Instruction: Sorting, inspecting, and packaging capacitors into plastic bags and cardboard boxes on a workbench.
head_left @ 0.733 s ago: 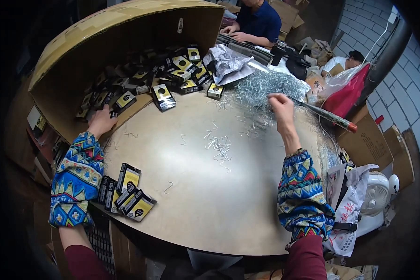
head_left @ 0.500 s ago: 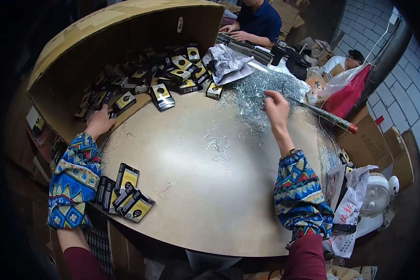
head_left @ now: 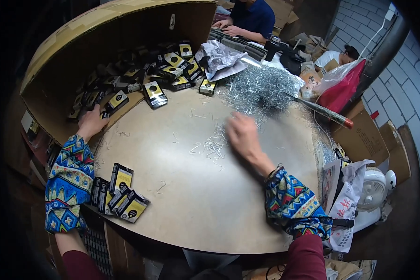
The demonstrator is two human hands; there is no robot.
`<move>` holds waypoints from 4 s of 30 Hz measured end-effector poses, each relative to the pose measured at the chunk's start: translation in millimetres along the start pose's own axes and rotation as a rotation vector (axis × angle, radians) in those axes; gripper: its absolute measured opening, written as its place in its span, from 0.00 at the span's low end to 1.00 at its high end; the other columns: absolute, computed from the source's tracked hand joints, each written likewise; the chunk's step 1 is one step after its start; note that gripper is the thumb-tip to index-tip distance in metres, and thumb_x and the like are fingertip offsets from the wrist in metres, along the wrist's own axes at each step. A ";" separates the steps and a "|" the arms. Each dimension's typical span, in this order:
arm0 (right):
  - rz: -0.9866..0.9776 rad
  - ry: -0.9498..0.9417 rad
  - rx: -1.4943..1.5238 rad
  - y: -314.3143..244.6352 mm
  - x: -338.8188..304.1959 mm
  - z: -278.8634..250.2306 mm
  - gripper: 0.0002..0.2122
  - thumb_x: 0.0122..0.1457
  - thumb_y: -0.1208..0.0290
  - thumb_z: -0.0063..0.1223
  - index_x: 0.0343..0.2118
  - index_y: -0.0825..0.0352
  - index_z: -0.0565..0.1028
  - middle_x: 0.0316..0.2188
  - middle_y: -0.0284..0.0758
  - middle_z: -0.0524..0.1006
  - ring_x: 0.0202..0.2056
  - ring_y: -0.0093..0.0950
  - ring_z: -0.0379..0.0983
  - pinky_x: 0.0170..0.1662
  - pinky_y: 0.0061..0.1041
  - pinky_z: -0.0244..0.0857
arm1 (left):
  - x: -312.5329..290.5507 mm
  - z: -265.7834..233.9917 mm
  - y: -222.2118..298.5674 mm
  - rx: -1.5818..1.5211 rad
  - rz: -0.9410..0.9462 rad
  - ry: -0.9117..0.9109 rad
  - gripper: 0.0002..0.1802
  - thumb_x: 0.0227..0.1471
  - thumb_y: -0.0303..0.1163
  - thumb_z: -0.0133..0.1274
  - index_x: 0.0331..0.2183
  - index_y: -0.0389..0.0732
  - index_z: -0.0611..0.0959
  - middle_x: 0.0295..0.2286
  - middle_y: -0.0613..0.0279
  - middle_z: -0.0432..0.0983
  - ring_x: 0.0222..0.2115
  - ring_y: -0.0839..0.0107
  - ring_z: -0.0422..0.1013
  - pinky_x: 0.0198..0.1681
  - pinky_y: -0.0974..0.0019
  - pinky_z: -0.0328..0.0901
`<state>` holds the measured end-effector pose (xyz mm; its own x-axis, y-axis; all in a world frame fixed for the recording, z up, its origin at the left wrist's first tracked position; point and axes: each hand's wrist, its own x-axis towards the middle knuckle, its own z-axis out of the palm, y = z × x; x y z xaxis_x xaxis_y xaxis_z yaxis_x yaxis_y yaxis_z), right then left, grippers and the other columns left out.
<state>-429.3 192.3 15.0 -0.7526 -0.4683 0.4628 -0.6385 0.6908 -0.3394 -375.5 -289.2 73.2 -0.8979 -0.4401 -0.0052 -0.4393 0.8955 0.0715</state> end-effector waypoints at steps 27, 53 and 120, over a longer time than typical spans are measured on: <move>0.069 -0.179 0.070 -64.4 -2.0 24.5 0.23 0.65 0.53 0.40 0.58 0.60 0.67 0.63 0.51 0.55 0.65 0.49 0.47 0.66 0.45 0.41 | -198.5 -92.2 67.6 -0.949 0.375 -0.071 0.49 0.39 0.33 0.66 0.60 0.40 0.57 0.43 0.51 0.71 0.40 0.68 0.69 0.45 0.65 0.66; 0.026 -0.112 0.009 -244.3 -192.4 -10.0 0.17 0.63 0.65 0.46 0.53 0.61 0.71 0.58 0.43 0.65 0.61 0.45 0.57 0.62 0.45 0.50 | -494.9 155.5 56.3 -1.542 -0.285 -0.938 0.12 0.52 0.25 0.58 0.41 0.36 0.79 0.32 0.65 0.76 0.33 0.79 0.71 0.36 0.76 0.65; 0.338 -0.268 0.698 -281.1 -246.6 -74.1 0.08 0.57 0.76 0.56 0.40 0.71 0.79 0.26 0.41 0.79 0.25 0.22 0.75 0.30 0.20 0.67 | -450.1 91.5 88.2 -1.231 0.499 0.055 0.35 0.53 0.54 0.54 0.50 0.35 0.68 0.32 0.52 0.68 0.30 0.58 0.69 0.35 0.62 0.66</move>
<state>-52.3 154.4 57.0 -0.8789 -0.4729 0.0629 -0.2568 0.3579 -0.8978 -12.6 -6.0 -9.4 -0.9396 -0.1120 0.3235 0.2720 0.3295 0.9041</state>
